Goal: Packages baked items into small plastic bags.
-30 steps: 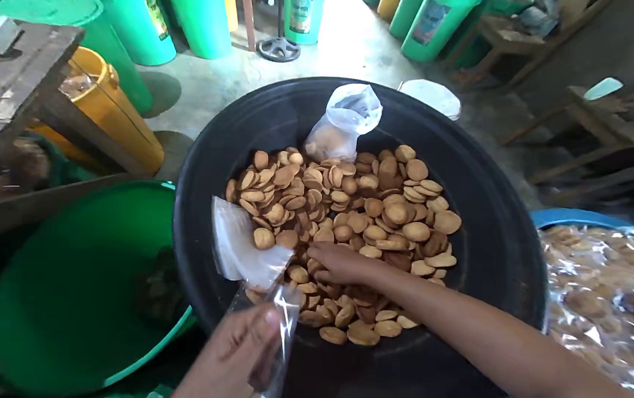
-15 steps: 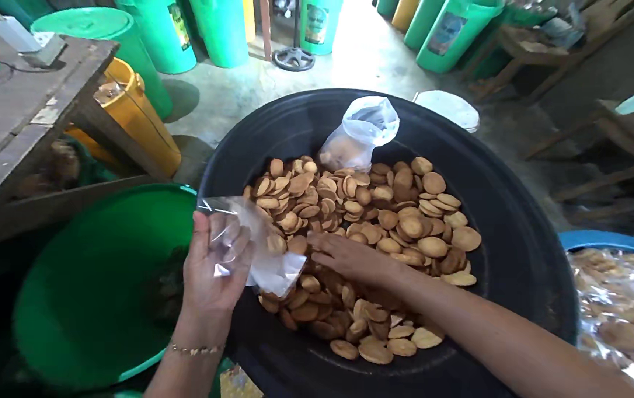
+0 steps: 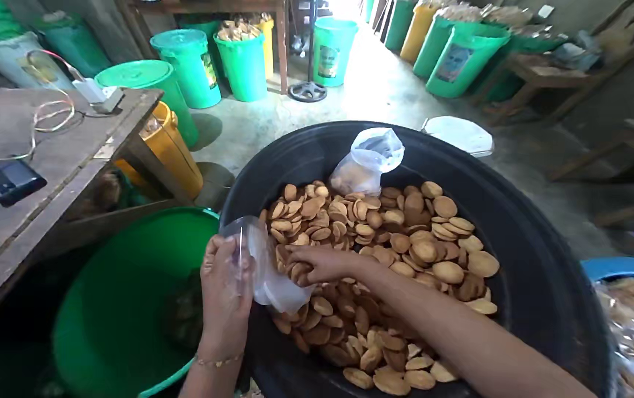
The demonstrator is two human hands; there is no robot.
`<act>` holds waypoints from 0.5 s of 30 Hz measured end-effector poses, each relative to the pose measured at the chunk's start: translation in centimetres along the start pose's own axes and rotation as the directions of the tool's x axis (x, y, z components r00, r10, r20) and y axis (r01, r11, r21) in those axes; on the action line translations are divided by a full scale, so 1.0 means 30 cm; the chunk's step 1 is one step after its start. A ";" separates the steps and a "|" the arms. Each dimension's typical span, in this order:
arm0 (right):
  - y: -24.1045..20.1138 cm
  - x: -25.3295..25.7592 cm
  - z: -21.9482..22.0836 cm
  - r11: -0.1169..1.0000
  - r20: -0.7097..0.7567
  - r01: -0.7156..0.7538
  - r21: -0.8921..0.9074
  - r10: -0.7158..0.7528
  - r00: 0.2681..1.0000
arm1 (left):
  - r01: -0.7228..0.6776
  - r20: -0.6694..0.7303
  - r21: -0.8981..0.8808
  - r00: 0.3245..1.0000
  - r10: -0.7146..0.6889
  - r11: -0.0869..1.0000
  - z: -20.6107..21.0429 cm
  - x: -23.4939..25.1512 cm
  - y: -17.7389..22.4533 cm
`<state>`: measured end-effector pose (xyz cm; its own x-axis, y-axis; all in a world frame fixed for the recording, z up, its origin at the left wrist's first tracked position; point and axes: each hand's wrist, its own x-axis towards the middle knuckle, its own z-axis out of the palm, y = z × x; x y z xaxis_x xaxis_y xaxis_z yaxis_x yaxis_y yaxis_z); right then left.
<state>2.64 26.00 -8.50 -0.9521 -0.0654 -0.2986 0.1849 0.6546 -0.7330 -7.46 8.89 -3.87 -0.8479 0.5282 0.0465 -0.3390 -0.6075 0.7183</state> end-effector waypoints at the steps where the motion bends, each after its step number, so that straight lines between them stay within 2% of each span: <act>1: -0.016 0.016 0.028 1.000 -0.028 -0.029 -0.007 0.029 0.999 | -0.080 -0.035 0.124 0.996 0.085 0.989 0.018 -0.008 -0.001; 3: -0.025 0.041 0.092 0.996 -0.154 -0.082 -0.032 0.076 0.985 | -0.210 0.033 0.301 0.977 0.210 0.930 0.025 -0.024 0.000; 5: -0.034 0.046 0.104 0.993 -0.270 -0.122 -0.004 0.116 0.956 | -0.337 0.178 0.366 0.940 0.291 0.867 0.009 -0.030 -0.006; 8: -0.041 0.019 0.049 0.963 -0.426 -0.138 0.231 0.228 0.876 | -0.450 0.273 0.410 0.890 0.364 0.793 -0.006 -0.029 -0.020; 10: -0.030 -0.031 0.007 0.902 -0.510 -0.006 0.431 0.249 0.823 | -0.512 0.295 0.453 0.859 0.419 0.730 -0.010 -0.026 -0.016; 12: -0.028 -0.107 -0.029 0.717 -0.538 0.213 0.663 0.260 0.802 | -0.568 0.354 0.570 0.822 0.446 0.594 -0.017 -0.015 0.003; 14: -0.042 -0.201 -0.062 0.458 -0.524 0.374 0.807 0.260 0.811 | -0.600 0.485 0.726 0.794 0.368 0.337 -0.002 0.000 0.028; 15: -0.059 -0.250 -0.076 0.384 -0.528 0.420 0.822 0.236 0.816 | -0.618 0.554 0.754 0.781 0.290 0.223 0.025 0.006 0.031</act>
<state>8.89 27.05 -3.59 -0.8618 0.4984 -0.0942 -0.1289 -0.3948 -0.9097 -7.62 8.88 -2.68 -0.5345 0.5646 0.6289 0.7556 -0.0141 0.6549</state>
